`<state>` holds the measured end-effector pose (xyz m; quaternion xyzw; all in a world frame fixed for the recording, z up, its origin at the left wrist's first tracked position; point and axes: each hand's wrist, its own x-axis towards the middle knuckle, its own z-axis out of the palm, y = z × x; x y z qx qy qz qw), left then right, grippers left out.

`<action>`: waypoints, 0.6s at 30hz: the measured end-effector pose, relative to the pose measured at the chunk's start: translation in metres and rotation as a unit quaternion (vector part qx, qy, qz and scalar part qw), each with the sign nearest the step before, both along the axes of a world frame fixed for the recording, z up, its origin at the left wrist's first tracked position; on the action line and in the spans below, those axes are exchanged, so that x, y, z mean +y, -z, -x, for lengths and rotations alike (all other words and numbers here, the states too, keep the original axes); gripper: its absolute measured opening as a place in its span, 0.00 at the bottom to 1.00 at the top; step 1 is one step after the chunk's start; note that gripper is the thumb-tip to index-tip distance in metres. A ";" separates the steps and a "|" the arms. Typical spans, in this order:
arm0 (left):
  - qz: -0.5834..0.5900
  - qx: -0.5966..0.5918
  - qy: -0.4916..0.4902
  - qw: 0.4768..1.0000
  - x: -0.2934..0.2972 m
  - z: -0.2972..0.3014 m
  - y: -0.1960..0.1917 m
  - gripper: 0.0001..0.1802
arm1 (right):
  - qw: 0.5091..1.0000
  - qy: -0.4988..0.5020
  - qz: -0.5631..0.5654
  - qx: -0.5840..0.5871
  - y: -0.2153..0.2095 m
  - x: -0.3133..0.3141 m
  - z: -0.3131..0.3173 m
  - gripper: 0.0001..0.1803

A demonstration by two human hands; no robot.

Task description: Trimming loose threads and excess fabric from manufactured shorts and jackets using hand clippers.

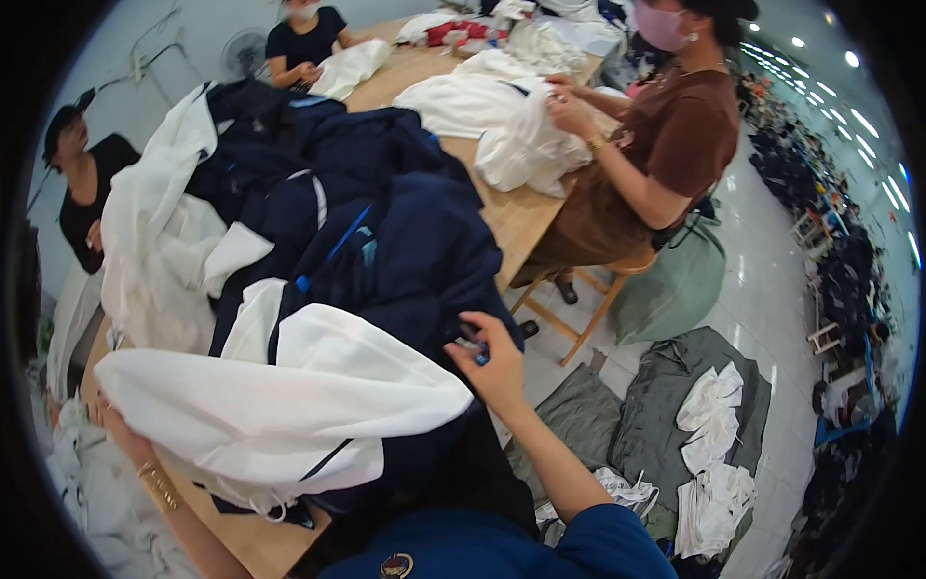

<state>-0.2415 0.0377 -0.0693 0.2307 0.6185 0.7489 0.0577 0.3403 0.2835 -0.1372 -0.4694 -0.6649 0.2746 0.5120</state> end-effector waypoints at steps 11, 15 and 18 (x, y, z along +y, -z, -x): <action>0.247 0.120 -0.146 0.950 0.000 -0.065 0.064 0.20 | 0.971 -0.188 0.147 -0.003 0.004 -0.053 0.003 0.13; 0.081 0.060 -0.119 0.988 0.001 -0.054 0.068 0.21 | 0.929 -0.285 0.229 -0.046 0.007 -0.075 -0.004 0.10; -0.052 0.001 -0.054 0.997 -0.028 -0.050 0.045 0.23 | 0.901 -0.343 0.265 0.012 -0.029 -0.055 -0.025 0.09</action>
